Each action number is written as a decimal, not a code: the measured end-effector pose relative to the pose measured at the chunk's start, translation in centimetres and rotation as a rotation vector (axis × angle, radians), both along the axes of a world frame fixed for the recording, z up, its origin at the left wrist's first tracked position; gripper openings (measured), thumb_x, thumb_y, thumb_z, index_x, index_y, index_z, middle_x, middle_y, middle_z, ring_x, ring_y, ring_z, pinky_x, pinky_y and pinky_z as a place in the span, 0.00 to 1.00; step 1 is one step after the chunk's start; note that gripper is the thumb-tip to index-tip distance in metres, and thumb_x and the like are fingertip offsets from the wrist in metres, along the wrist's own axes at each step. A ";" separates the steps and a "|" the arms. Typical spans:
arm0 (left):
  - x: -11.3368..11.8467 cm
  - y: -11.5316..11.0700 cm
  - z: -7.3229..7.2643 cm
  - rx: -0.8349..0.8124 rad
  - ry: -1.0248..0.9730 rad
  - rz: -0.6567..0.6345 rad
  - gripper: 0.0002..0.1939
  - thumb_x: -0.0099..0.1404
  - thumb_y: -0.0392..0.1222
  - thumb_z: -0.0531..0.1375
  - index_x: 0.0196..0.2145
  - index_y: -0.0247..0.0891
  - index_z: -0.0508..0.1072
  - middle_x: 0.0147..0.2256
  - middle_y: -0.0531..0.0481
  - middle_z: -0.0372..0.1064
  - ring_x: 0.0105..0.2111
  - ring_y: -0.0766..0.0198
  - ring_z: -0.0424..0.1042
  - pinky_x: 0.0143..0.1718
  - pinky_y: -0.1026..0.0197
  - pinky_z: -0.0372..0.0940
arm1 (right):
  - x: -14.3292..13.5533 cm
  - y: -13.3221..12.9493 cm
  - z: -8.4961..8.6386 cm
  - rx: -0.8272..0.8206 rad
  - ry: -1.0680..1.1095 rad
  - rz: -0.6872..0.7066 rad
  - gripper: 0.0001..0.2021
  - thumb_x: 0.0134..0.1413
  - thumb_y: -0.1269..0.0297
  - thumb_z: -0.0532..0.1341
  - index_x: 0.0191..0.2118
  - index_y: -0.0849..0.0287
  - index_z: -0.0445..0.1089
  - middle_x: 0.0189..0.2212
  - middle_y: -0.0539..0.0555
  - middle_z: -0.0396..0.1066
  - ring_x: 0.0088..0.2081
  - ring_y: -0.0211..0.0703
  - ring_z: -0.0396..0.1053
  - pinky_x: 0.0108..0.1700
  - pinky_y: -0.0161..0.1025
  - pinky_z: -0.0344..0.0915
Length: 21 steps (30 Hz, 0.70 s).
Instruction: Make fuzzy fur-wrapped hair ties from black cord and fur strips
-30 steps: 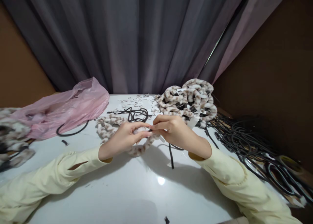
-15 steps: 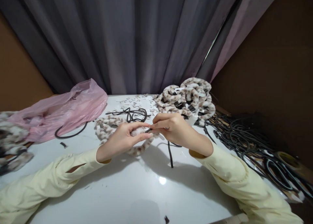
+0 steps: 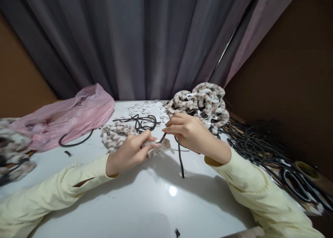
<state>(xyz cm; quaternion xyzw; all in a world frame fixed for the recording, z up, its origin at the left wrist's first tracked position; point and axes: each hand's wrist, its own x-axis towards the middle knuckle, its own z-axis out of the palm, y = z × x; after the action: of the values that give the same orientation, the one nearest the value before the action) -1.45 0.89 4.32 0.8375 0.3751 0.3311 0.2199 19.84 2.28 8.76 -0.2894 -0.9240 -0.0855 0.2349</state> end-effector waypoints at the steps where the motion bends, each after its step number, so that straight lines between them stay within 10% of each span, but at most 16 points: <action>1: -0.1 -0.1 -0.1 0.022 0.008 -0.031 0.02 0.60 0.37 0.54 0.29 0.38 0.65 0.26 0.53 0.70 0.16 0.72 0.57 0.21 0.69 0.53 | -0.1 0.3 -0.3 0.027 0.018 0.016 0.15 0.53 0.80 0.53 0.33 0.59 0.75 0.32 0.56 0.72 0.36 0.43 0.64 0.35 0.37 0.60; 12: 0.3 -0.5 0.6 -0.104 -0.002 -0.077 0.11 0.61 0.41 0.55 0.40 0.39 0.73 0.28 0.50 0.72 0.16 0.72 0.56 0.21 0.68 0.52 | -0.8 1.8 -2.4 -0.323 0.167 0.150 0.11 0.50 0.80 0.57 0.30 0.61 0.76 0.29 0.53 0.70 0.28 0.34 0.67 0.31 0.30 0.62; 21: 0.8 1.3 1.4 -0.704 -0.411 0.047 0.11 0.60 0.44 0.58 0.35 0.33 0.71 0.20 0.56 0.59 0.17 0.75 0.51 0.16 0.71 0.46 | -1.4 -0.6 -0.8 -0.247 0.294 -0.210 0.13 0.47 0.80 0.54 0.37 0.65 0.73 0.33 0.58 0.74 0.32 0.40 0.69 0.32 0.32 0.61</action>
<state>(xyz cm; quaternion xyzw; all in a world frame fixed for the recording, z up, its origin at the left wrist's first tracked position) -0.64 2.14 5.72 0.6187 0.4327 0.3477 0.5559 18.45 1.69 7.95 -0.4200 -0.8480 0.0477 0.3199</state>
